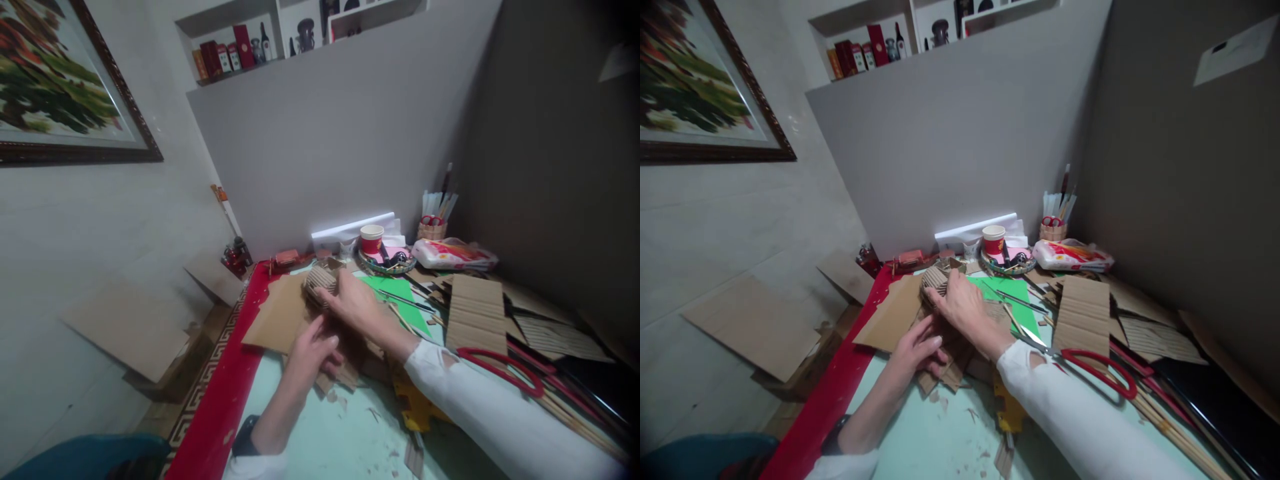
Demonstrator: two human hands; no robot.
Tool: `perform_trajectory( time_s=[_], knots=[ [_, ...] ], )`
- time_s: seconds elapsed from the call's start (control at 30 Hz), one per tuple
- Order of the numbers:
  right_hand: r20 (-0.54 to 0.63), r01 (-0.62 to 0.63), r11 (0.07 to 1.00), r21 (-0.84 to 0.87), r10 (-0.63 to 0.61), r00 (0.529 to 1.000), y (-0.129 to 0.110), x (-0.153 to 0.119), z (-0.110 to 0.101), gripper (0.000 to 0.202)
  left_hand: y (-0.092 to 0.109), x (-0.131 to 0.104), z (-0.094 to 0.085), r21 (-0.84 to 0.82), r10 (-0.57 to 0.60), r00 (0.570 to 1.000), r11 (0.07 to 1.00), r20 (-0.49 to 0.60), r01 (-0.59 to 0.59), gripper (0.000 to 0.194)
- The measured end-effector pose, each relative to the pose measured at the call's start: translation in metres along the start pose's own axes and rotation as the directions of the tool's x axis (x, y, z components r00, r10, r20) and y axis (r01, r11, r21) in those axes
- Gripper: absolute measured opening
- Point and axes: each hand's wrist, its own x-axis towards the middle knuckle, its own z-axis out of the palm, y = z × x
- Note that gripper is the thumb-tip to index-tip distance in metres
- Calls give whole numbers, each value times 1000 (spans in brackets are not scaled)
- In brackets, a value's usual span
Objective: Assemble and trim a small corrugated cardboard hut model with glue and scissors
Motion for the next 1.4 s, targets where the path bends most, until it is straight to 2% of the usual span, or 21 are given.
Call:
perform_trajectory(
  time_s=[0.23, 0.33, 0.53, 0.67, 0.9, 1.03, 1.2, 1.4],
  knots=[
    [-12, -6, 999, -47, 5, 1000, 0, 1, 5, 34, -5, 2, 1, 10, 10, 1000, 1000, -14, -9, 58],
    [-4, 31, 997, -76, -31, 1000, 3, 2, 10, 35, -5, 2, 2, 11, 5, 1000, 1000, -8, -5, 57],
    [-48, 82, 989, -125, -89, 995, 9, 2, 17, 40, 8, -5, 5, 11, -24, 1000, 1000, -18, 25, 43],
    [-20, 101, 992, -77, -103, 994, 12, 3, 19, 37, 11, -7, 4, 17, -29, 997, 999, -65, 30, 30],
    [6, 174, 985, 21, -174, 985, 24, 0, 12, 36, -7, 1, -4, 22, 30, 974, 999, -223, -26, 26],
    [13, 172, 984, 45, -173, 985, 28, 0, 12, 36, -11, 2, -5, 19, 36, 972, 999, -231, -33, 27],
    [-8, 140, 988, 71, -140, 990, 28, 5, 22, 37, -13, 3, -5, 30, 32, 972, 999, -233, -26, 25],
    [-41, 191, 972, 133, -188, 981, 34, 8, 26, 38, -16, 3, -6, 20, 34, 967, 999, -253, -29, 24]
  ],
)
